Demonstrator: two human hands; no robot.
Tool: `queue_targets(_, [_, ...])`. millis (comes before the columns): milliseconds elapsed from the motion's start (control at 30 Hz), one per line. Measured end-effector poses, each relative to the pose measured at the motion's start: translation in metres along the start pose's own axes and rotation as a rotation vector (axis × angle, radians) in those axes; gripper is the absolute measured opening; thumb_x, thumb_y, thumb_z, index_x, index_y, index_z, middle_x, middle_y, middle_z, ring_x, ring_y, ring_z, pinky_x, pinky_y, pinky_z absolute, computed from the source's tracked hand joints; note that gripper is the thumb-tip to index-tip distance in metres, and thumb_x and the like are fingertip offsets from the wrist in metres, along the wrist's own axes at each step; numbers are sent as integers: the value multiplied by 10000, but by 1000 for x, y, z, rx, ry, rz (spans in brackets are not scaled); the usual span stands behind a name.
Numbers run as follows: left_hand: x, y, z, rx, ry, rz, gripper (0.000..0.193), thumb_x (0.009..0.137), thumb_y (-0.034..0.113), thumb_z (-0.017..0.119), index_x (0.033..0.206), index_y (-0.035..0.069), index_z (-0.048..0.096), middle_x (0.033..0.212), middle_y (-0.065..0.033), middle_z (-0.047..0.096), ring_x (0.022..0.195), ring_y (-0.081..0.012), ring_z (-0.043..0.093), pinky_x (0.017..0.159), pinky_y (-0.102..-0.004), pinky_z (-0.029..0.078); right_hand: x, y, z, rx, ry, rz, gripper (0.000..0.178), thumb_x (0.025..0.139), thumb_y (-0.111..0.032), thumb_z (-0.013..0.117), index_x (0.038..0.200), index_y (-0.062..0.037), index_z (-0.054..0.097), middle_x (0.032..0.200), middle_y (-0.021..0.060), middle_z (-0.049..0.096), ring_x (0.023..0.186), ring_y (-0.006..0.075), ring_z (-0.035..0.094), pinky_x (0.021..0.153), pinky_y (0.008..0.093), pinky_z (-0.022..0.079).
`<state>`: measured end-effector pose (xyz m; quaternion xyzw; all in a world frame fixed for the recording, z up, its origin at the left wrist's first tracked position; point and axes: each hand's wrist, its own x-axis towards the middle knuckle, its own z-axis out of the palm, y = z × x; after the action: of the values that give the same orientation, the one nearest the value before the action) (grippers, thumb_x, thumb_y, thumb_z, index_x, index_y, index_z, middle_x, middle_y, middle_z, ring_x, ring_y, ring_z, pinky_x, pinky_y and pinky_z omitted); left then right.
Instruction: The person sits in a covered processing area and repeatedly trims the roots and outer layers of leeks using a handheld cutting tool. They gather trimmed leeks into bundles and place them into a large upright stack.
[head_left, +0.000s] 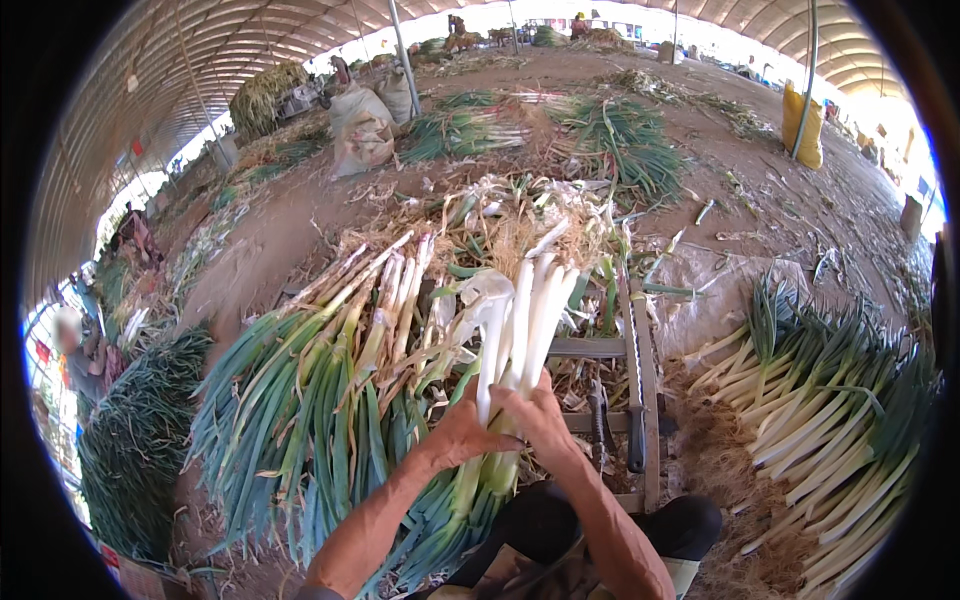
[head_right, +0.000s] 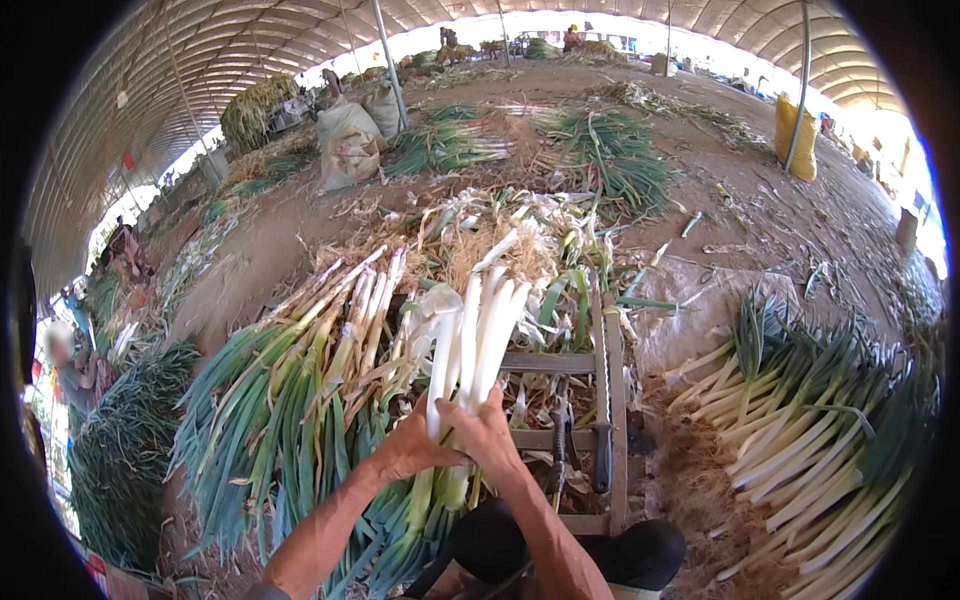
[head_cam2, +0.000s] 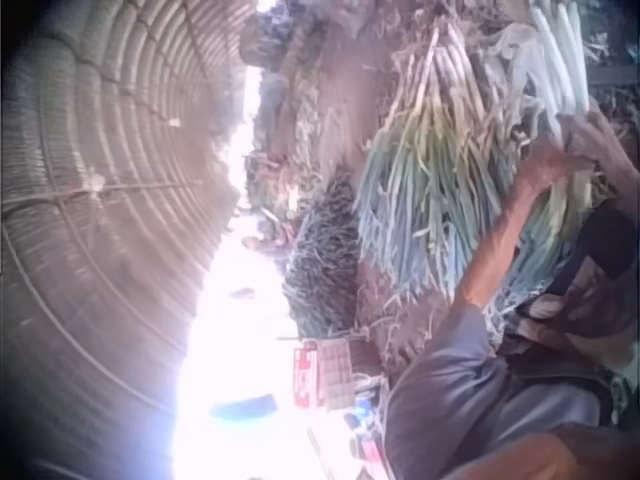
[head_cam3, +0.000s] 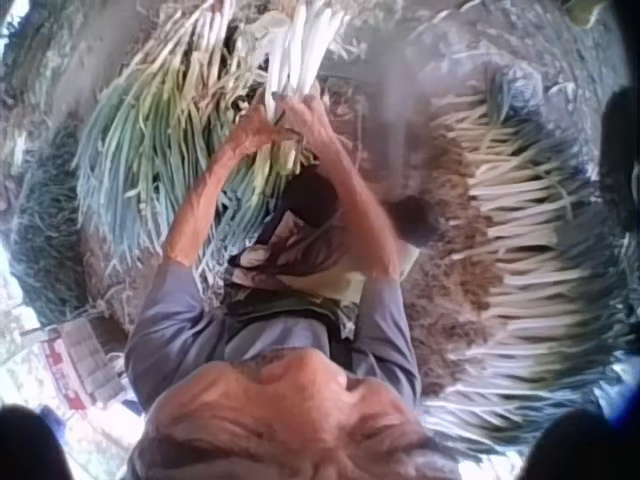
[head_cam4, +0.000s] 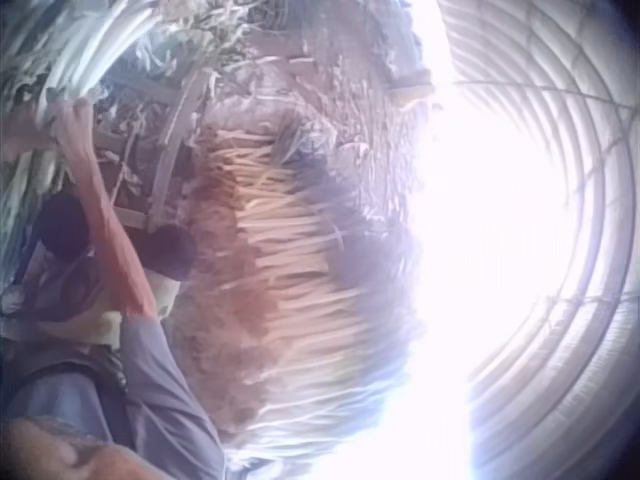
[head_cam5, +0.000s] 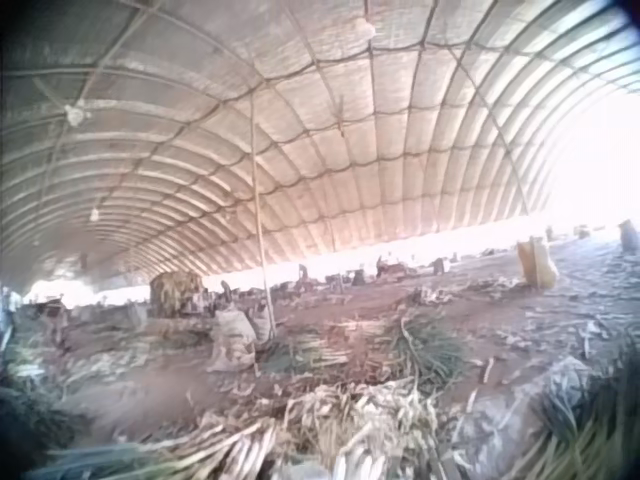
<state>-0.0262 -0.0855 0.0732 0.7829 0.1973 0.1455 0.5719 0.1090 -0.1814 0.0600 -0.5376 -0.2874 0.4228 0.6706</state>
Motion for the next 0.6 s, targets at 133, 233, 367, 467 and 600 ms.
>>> queue_targets(133, [-5,13,9,168,49,51,946,699,236,909,1432,11,357,1288,-136,539,1208,-263,554,1042,-395,471,-8,-5,17,-282,-33,-183,817,886,-444,713,1292,115,275,1173,279,558,1060,348,618,862,411,532])
queue_targets(233, [-12,-9,8,167,131,100,900,714,245,899,1412,-1,388,1281,-138,564,1171,-245,586,1006,-384,494,-22,-14,21,-464,-69,-279,831,908,-431,692,1312,147,251,1150,346,574,1043,411,646,844,435,536])
queue_targets(367, [-29,17,-7,176,155,-164,809,696,198,888,1376,6,494,1220,-129,663,1126,-218,627,987,-360,502,-39,-16,20,-487,-78,-361,733,950,-335,659,1311,164,262,1015,347,651,898,437,698,749,444,561])
queue_targets(467, [-42,28,-43,-157,-104,-246,728,660,110,854,1328,29,576,1194,-86,680,1131,-201,620,991,-362,489,-51,-20,24,-336,-129,-378,694,953,-268,667,1308,176,270,1024,345,652,885,412,707,711,441,560])
queue_targets(600, [-57,29,-48,-226,-139,-283,777,596,28,811,1343,52,598,1202,-62,681,1136,-192,615,1014,-370,459,-62,-21,32,-594,-51,-434,457,924,-194,694,1095,96,385,833,311,649,745,468,677,603,503,537])
